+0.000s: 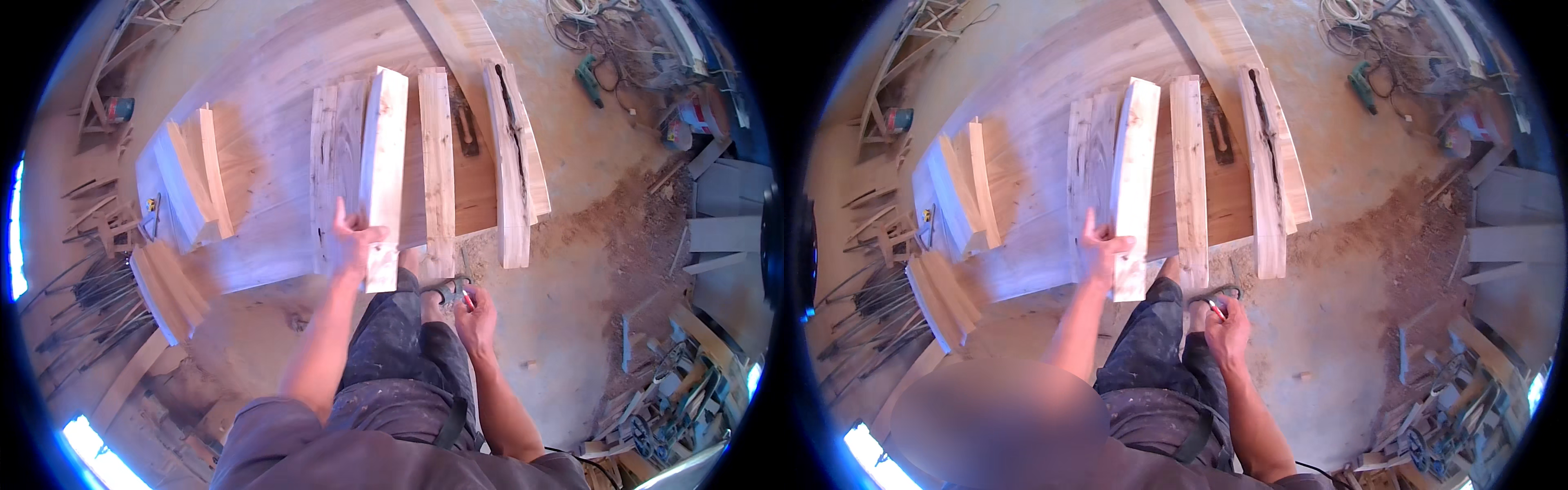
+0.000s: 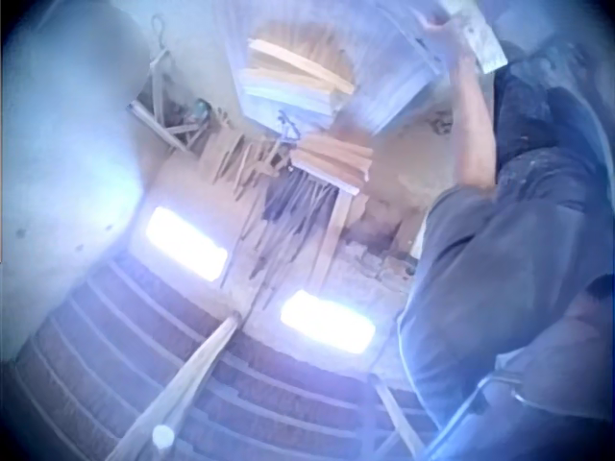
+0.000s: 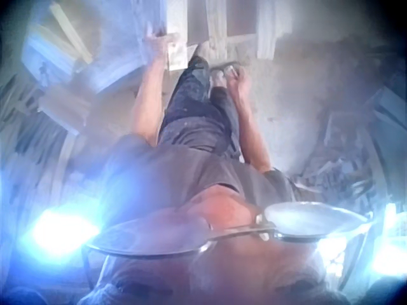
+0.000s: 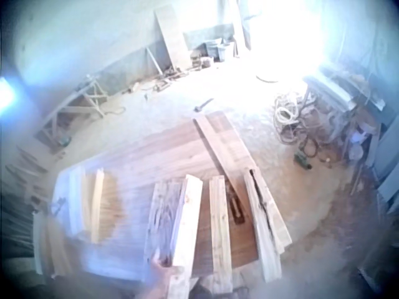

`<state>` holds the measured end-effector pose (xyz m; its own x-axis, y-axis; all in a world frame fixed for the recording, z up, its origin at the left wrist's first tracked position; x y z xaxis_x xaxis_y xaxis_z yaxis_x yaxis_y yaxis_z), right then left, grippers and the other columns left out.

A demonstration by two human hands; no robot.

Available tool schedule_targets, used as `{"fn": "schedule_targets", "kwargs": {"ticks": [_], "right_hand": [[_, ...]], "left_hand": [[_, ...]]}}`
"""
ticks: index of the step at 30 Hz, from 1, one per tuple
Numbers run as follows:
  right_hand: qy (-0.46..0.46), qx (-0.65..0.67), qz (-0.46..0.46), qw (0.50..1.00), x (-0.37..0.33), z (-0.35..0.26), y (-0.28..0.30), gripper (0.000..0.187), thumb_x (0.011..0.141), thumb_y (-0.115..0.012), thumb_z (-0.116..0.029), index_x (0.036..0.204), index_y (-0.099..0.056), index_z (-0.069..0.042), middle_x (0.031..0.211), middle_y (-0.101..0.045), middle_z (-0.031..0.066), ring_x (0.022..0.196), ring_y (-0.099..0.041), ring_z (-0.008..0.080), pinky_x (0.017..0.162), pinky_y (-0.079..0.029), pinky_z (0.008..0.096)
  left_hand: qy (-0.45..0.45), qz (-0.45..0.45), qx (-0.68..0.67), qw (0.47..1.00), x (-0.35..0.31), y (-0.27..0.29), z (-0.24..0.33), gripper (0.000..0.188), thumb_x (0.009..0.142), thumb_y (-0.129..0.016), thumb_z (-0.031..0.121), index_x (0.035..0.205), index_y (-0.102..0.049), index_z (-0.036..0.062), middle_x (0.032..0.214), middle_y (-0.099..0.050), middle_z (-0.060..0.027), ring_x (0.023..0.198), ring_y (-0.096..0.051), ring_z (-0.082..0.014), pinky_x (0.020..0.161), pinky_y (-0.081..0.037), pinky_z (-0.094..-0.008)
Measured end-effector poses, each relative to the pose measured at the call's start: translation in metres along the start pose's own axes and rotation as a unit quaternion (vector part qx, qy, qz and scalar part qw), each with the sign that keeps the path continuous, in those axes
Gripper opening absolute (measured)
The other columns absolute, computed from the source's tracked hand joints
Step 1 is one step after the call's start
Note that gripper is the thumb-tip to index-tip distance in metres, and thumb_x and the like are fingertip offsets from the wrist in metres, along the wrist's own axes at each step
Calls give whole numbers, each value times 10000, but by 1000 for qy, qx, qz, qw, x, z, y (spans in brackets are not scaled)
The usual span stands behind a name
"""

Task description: The person arranges several wooden planks on a workbench, then sits on the floor to mark a plank using a square and pencil. The person handles the planks by hand and uses a square and pencil for marking.

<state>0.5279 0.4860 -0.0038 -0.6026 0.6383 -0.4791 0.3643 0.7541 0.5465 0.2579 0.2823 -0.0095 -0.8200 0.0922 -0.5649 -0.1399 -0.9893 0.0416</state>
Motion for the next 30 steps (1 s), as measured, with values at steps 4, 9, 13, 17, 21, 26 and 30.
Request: {"fn": "schedule_targets", "kwargs": {"ticks": [4,9,13,17,21,26,30], "right_hand": [[-34,23,-18,999,0,17,-8,299,812,-668,-79,1104,-701,-23,880,-682,132,808,-650,234,766,-532,355],[1,-17,-33,999,-1,7,-12,256,825,-650,-88,1069,-698,-26,757,-630,58,698,-581,160,677,-494,332],[-53,-7,-63,997,-3,9,-17,348,835,-679,-81,1178,-698,-22,973,-738,185,863,-718,306,807,-556,398],[-53,-55,-79,994,-3,1,-16,331,846,-702,-101,1168,-708,-29,959,-742,181,840,-719,294,793,-557,398],[-8,-57,-59,997,-2,-3,-14,216,844,-654,-95,1041,-678,-9,709,-602,70,659,-582,169,657,-494,341],[-3,-94,-68,993,25,-27,-6,261,859,-679,-101,1108,-710,-28,879,-712,190,807,-707,270,774,-551,400],[13,-60,78,995,73,-53,44,230,879,-635,-67,1088,-700,5,834,-692,129,755,-650,174,716,-526,334]], "left_hand": [[-24,-10,1,1000,-22,27,37,1216,656,-757,-83,1618,-13,-77,1097,-638,-165,904,-677,-232,794,-574,-327],[-122,63,81,987,-21,65,62,1197,674,-745,-84,1625,-19,-60,1152,-624,-170,1013,-662,-228,878,-553,-324],[-170,135,187,958,6,102,53,1174,695,-760,-45,1641,-66,-11,1248,-614,-191,1093,-653,-272,952,-536,-347],[-182,184,316,913,23,113,33,1079,692,-764,59,1620,-219,1,1429,-546,-276,1284,-574,-364,1093,-455,-413],[-170,173,402,883,24,98,45,1017,717,-755,181,1600,-284,0,1431,-541,-291,1306,-552,-424,1096,-449,-450],[-146,150,289,934,63,115,37,1100,702,-870,136,1575,-244,-101,1373,-591,-305,1233,-616,-328,1068,-466,-384],[-165,203,264,928,56,131,55,1131,694,-904,191,1566,-255,-120,1312,-615,-337,1207,-628,-338,1074,-459,-382]]}}
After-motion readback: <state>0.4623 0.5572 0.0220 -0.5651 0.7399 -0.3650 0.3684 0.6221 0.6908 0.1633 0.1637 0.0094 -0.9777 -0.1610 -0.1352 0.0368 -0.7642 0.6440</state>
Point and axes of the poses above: each hand's wrist, its own x-axis towards the middle knuckle, its own y-axis out of the back of the hand, z = x × y, the point moved 10 cm from there along x, towards the middle knuckle
